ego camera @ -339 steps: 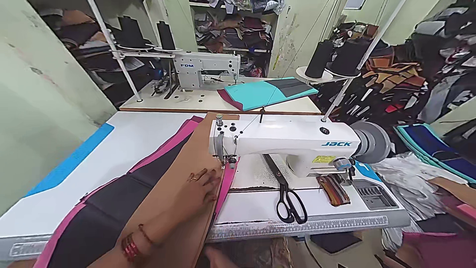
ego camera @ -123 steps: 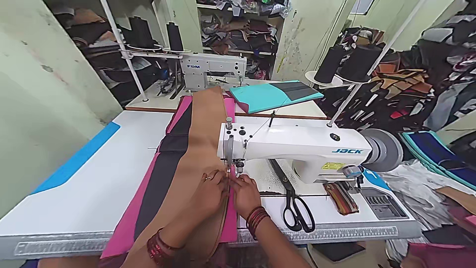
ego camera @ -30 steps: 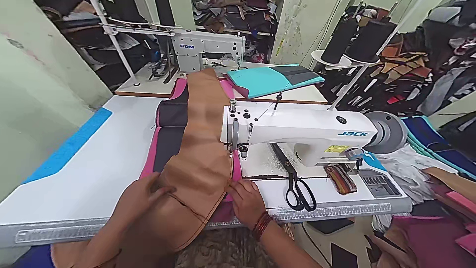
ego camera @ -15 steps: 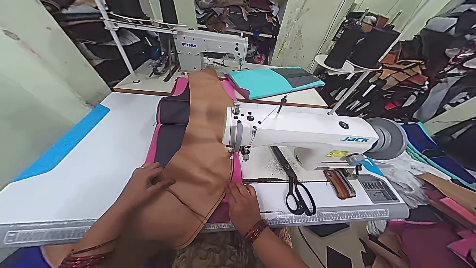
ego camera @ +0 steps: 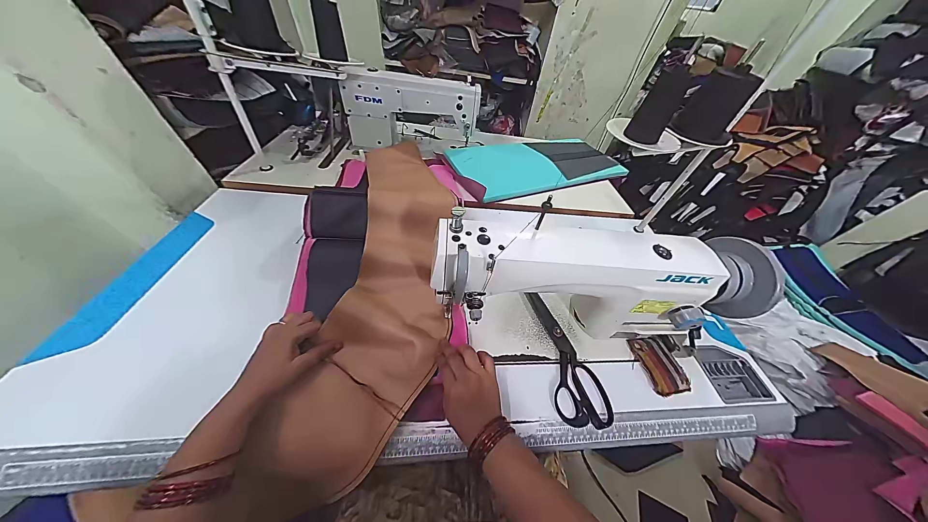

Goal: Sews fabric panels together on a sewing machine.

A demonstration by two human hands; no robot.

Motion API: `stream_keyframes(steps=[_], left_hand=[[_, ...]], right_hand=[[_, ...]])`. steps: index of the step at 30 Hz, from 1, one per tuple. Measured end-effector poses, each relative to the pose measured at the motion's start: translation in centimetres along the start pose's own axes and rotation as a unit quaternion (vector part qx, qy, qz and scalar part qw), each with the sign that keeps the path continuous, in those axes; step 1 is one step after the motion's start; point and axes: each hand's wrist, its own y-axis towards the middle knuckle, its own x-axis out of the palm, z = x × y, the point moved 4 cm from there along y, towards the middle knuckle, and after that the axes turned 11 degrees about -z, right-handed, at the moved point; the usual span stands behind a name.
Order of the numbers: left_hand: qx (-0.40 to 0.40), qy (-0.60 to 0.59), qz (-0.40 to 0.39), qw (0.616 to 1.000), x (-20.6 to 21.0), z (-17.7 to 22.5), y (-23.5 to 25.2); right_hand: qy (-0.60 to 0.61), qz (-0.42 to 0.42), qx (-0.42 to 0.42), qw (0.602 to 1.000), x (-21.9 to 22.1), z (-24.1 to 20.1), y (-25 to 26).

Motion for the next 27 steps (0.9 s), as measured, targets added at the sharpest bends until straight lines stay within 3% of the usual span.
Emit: stream_keyframes(steps=[9,21,27], left_hand=[[-0.021,-0.005,-0.007,1.000,-0.2,0.3,1.7],[-0.081,-0.023,0.005,0.996,0.3,1.2,1.7],[-0.128,-0.017,0.032,0.991,1.2,2.8,0.5]], right_hand=[[0.005,-0.045,0.011,0.999,0.3,0.8,1.9],[0.119,-0.119,0.086,0.982,1.0,2.6,3.4],[0.117,-0.086,0.066,0.987,1.3,2.8,3.0]])
